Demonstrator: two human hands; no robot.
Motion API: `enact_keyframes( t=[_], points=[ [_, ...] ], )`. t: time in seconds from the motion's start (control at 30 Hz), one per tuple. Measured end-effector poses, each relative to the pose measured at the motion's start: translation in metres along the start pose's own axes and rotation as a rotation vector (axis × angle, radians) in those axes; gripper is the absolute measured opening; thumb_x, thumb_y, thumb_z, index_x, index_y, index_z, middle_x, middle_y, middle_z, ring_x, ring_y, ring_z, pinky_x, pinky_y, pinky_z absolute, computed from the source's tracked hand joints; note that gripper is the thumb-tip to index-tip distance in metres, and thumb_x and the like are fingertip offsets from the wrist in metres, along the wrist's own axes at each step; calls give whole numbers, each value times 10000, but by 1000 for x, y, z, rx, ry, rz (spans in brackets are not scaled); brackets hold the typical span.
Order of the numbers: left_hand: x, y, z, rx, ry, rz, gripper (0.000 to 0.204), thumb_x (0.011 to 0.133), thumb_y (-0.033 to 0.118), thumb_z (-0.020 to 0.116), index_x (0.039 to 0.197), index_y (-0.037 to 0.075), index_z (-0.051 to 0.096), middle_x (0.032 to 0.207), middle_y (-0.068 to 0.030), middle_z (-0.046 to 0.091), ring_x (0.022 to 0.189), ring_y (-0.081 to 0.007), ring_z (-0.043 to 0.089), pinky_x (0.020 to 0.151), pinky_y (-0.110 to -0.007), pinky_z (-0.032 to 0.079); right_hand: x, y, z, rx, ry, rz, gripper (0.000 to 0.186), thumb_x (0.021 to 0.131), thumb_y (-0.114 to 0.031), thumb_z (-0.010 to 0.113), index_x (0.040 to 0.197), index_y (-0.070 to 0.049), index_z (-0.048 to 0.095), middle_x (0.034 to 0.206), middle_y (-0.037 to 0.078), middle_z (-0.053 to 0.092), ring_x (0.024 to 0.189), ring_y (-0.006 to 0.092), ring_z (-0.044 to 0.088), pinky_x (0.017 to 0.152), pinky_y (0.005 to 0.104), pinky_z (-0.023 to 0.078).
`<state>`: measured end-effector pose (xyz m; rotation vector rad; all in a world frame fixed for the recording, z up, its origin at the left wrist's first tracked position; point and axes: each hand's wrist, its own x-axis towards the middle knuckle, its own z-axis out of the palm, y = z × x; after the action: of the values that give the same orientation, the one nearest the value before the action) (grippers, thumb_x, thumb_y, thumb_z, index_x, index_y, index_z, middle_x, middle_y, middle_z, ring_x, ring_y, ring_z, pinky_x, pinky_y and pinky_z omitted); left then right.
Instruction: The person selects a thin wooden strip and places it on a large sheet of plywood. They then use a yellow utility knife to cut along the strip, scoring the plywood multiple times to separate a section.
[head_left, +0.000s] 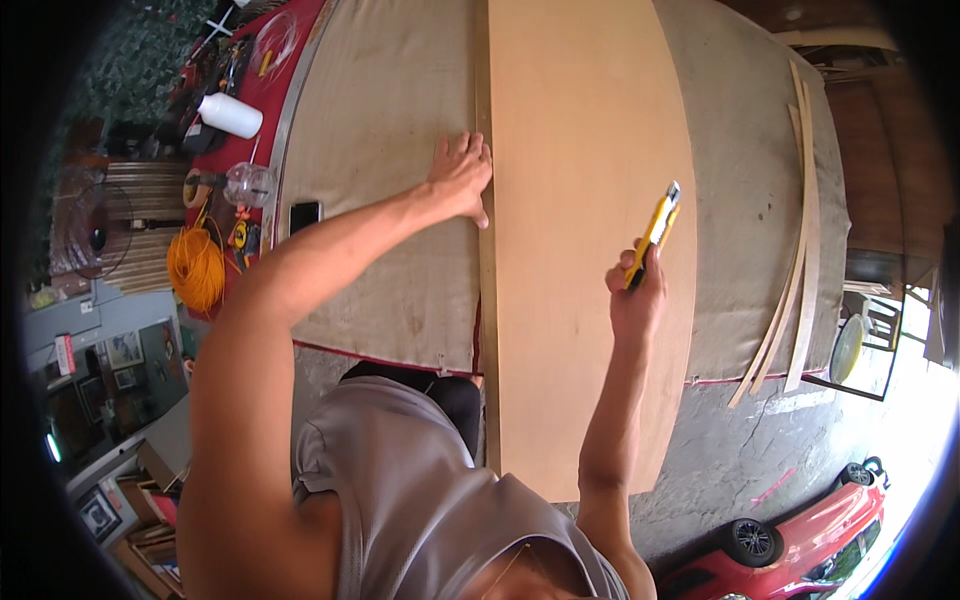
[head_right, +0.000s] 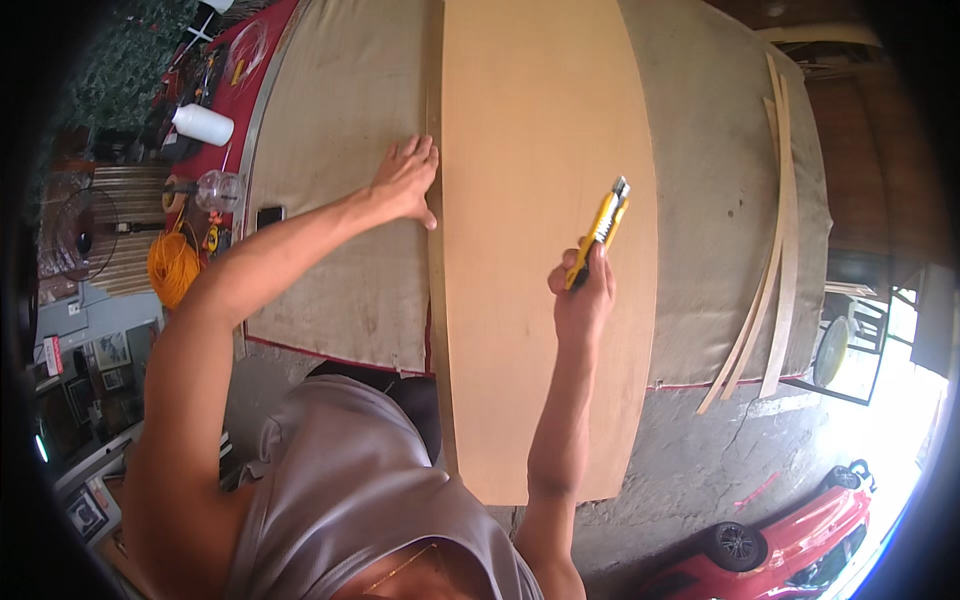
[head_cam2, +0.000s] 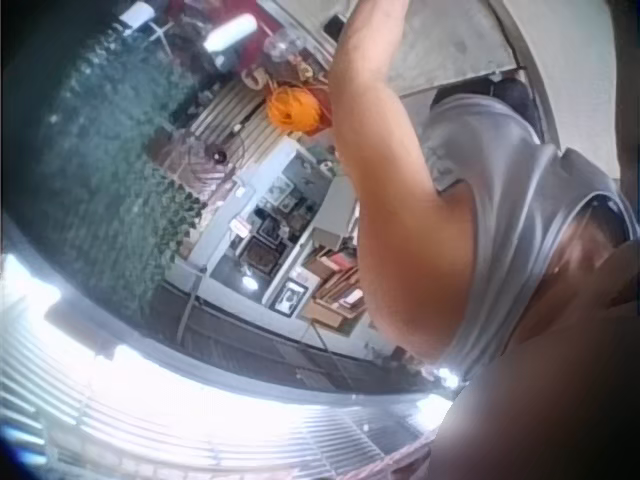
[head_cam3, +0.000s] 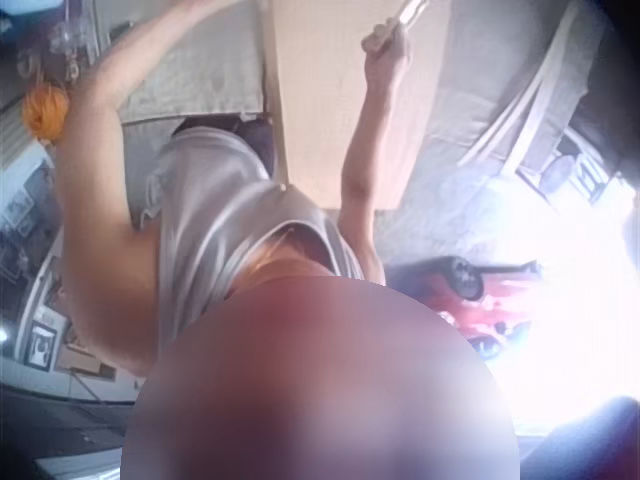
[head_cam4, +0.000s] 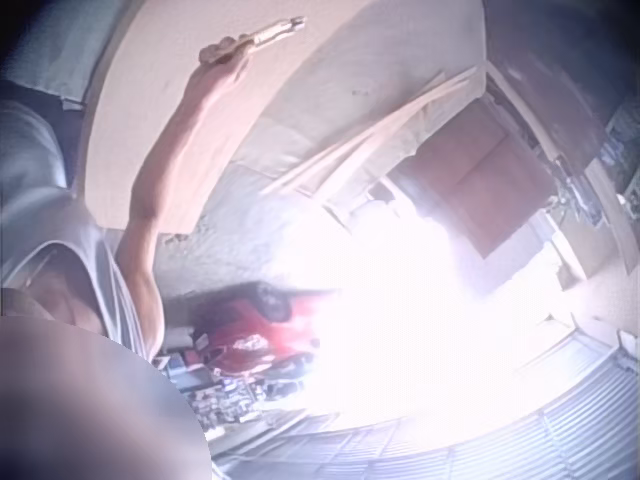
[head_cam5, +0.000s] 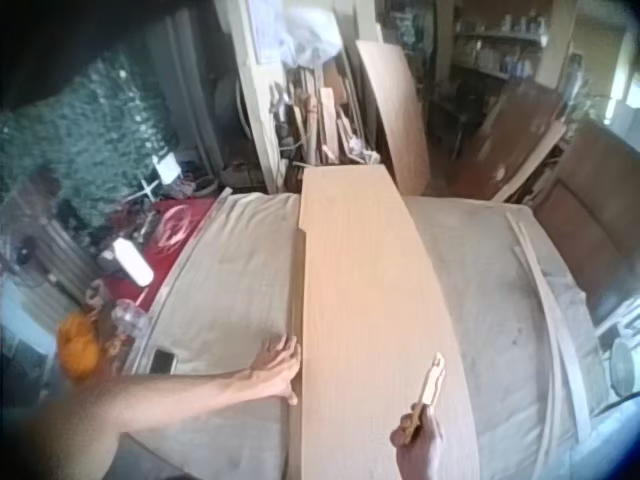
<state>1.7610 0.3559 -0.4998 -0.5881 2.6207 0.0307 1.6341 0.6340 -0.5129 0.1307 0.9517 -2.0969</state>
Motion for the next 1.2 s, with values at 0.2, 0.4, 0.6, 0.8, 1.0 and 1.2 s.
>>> enact_keyframes(
  t=[0.2,0.4,0.6,0.8,1.0,1.2],
  points=[
    [6,2,-9,-28,-142,44,1209,489,458,875,1382,-142,325,1459,-320,309,1375,-394,308,1108,-587,250,99,45,114,-475,0,-147,249,1004,-235,497,1023,13,513,848,116,610,661,161,612,519,276,460],
    [7,4,-10,33,-92,117,877,509,410,857,1215,-42,597,1377,-344,427,1278,-437,395,995,-585,311,216,81,191,-1021,94,-62,328,957,-262,556,1075,40,511,814,126,638,511,172,610,422,287,465],
    [6,-3,1,-15,35,155,921,528,366,816,1235,-153,534,1327,-407,430,1215,-472,446,1011,-604,304,301,120,223,-1317,33,-348,385,916,-223,564,1160,68,501,678,116,634,501,204,638,470,336,512],
    [10,-3,-4,-25,-36,181,779,600,232,717,1250,-150,521,1346,-400,414,1248,-502,412,1049,-688,204,350,136,223,-1658,-24,-513,420,921,-234,560,1288,-38,505,656,133,648,487,211,628,495,345,524],
    [12,-2,-8,-46,-73,198,642,626,205,704,1185,-94,609,1346,-367,443,1285,-510,385,1035,-719,183,366,131,230,-1731,-26,-519,457,927,-238,552,1374,-156,504,647,126,650,463,201,607,490,344,527],
    [11,-1,-2,-15,-17,194,366,683,231,692,998,51,731,1311,-271,537,1338,-466,353,1016,-753,156,376,131,232,-1753,-85,-532,438,930,-233,549,1359,-149,525,639,114,647,449,182,604,467,316,523]
  ],
)
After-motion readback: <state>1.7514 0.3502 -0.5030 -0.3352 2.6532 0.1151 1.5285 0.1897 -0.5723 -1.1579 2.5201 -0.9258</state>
